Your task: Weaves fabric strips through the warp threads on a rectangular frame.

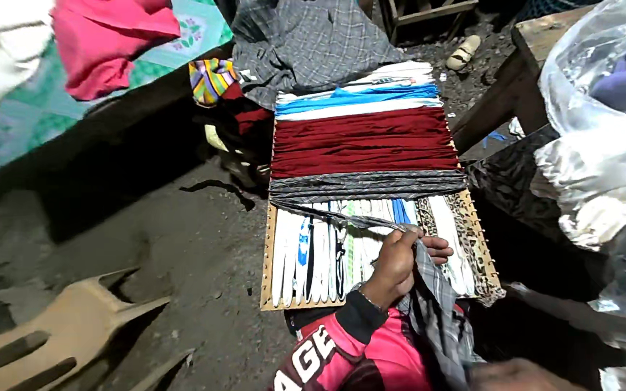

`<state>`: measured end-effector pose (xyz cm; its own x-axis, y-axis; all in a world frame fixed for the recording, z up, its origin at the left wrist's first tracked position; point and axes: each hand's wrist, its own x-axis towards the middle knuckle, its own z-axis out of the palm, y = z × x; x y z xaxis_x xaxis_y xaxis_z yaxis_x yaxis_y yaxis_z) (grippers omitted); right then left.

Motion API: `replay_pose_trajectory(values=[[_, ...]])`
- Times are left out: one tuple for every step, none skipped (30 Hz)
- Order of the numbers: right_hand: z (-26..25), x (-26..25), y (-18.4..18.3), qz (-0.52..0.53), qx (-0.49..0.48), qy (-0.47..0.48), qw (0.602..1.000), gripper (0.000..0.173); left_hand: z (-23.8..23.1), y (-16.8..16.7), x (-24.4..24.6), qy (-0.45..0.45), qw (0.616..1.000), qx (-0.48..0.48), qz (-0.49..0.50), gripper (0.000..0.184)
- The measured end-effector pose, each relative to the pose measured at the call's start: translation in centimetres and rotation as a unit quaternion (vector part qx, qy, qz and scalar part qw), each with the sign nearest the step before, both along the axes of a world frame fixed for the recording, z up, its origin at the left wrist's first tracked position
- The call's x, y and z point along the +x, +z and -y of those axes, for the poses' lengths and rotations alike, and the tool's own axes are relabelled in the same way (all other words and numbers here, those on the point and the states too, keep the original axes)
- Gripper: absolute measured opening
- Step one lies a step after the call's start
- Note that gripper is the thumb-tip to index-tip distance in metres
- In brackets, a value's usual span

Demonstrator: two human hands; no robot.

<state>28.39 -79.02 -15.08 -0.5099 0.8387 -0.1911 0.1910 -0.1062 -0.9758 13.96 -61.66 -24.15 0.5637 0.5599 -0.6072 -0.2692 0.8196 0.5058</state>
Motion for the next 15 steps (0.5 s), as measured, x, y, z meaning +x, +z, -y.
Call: replay_pose_trajectory(values=[[-1.0,0.2,0.5,0.083,0.041,-0.021,0.995,0.032,0.1,-0.2,0.4,-0.007,1.0,0.0,-0.001,0.036],[-2.3,0.5,0.8,0.161,0.08,-0.065,0.982,0.033,0.2,-0.3,0.6,-0.014,1.0,0.003,-0.005,0.034],[-4.1,0.9,0.6,0.214,0.124,-0.128,0.96,0.033,0.4,-0.3,0.7,-0.019,1.0,0.014,-0.017,0.031],[-6.4,1.3,0.3,0.242,0.16,-0.19,0.938,0.032,0.7,0.0,0.8,-0.029,0.998,0.039,-0.042,0.027],[-8.9,1.4,-0.2,0.258,0.185,-0.234,0.919,0.03,1.1,0.3,0.9,-0.039,0.994,0.07,-0.071,0.023],[-11.2,1.3,-0.7,0.28,0.195,-0.248,0.907,0.03,1.6,0.7,0.7,-0.052,0.989,0.102,-0.093,0.019],[-13.2,0.7,-1.2,0.306,0.178,-0.23,0.906,0.033,2.1,1.1,0.5,-0.071,0.982,0.129,-0.115,0.016],[-15.1,-0.1,-1.9,0.321,0.143,-0.19,0.917,0.041,2.6,1.4,0.1,-0.086,0.976,0.155,-0.13,0.019],[-16.5,-1.2,-2.8,0.324,0.107,-0.141,0.929,0.047,2.9,1.8,-0.4,-0.109,0.967,0.181,-0.142,0.026],[-17.7,-2.3,-3.6,0.314,0.062,-0.084,0.944,0.052,3.0,2.1,-0.9,-0.15,0.955,0.204,-0.157,0.026],[-18.5,-3.1,-4.2,0.291,0.025,-0.03,0.956,0.054,2.7,2.5,-1.4,-0.225,0.928,0.232,-0.186,0.021],[-19.1,-3.5,-4.6,0.256,-0.004,0.011,0.967,0.051,2.1,2.8,-1.9,-0.325,0.881,0.271,-0.211,0.017],[-19.6,-3.5,-4.9,0.208,-0.025,0.024,0.978,0.045,1.5,3.0,-2.5,-0.408,0.834,0.313,-0.202,0.025],[-19.8,-3.1,-5.1,0.149,-0.041,0.003,0.988,0.037,1.4,2.5,-3.2,-0.433,0.827,0.325,-0.153,0.028],[-19.9,-2.1,-5.3,0.091,-0.056,-0.04,0.993,0.031,1.3,2.0,-4.0,-0.437,0.834,0.326,-0.077,0.024]])
